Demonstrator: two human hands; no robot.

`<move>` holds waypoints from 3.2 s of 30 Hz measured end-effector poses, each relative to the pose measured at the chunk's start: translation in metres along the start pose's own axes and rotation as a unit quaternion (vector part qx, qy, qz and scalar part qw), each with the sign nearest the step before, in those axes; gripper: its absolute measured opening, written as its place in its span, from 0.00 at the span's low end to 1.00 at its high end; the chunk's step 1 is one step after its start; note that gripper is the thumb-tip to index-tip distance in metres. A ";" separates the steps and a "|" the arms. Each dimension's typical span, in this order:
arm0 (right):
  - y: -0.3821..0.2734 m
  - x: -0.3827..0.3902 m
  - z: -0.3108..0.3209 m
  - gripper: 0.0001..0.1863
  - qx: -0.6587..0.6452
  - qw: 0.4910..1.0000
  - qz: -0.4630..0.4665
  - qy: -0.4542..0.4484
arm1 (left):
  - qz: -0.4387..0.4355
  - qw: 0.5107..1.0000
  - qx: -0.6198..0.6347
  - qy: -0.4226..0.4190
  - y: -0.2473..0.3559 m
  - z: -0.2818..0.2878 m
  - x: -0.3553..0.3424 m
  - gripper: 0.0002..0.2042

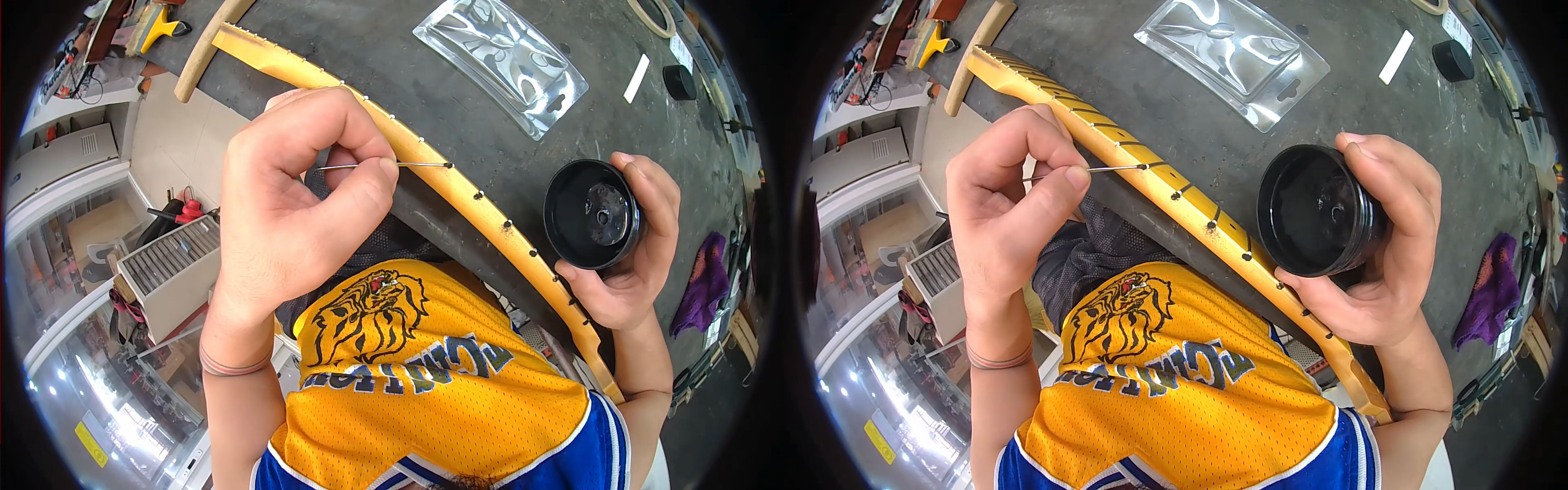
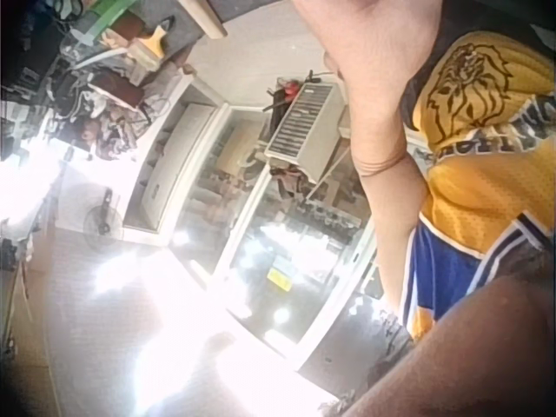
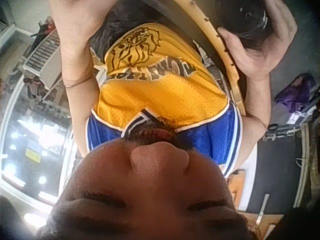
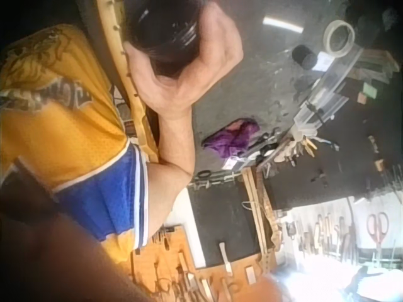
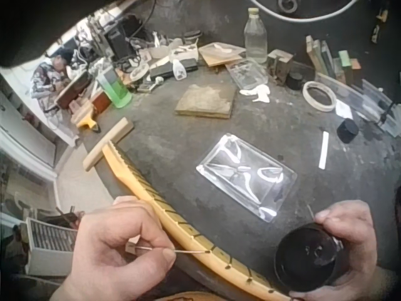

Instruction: The person dips a needle into a container of liquid, applies dots along the side of a guitar neck, and brushes the guitar neck with a hand brush.

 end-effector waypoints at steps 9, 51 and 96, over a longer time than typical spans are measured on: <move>-0.001 -0.002 0.000 0.52 0.000 1.000 0.007 0.000 | 0.009 1.000 0.016 0.007 0.003 0.000 0.000 0.04; -0.001 0.001 -0.002 0.53 0.003 1.000 -0.013 -0.002 | -0.002 0.996 0.079 0.031 -0.013 0.014 0.002 0.04; -0.008 -0.008 0.000 0.46 0.026 0.998 0.036 0.039 | -0.191 0.960 -0.128 -0.160 0.029 -0.079 -0.040 0.06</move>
Point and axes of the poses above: each hand's wrist, its own x-axis away from the middle knuckle, its own z-axis out of the back of the hand, y = z × x, the point moved 3 cm from there along -x, towards the middle knuckle, and after that the axes turned 13 degrees about x, right-handed, at the moved point
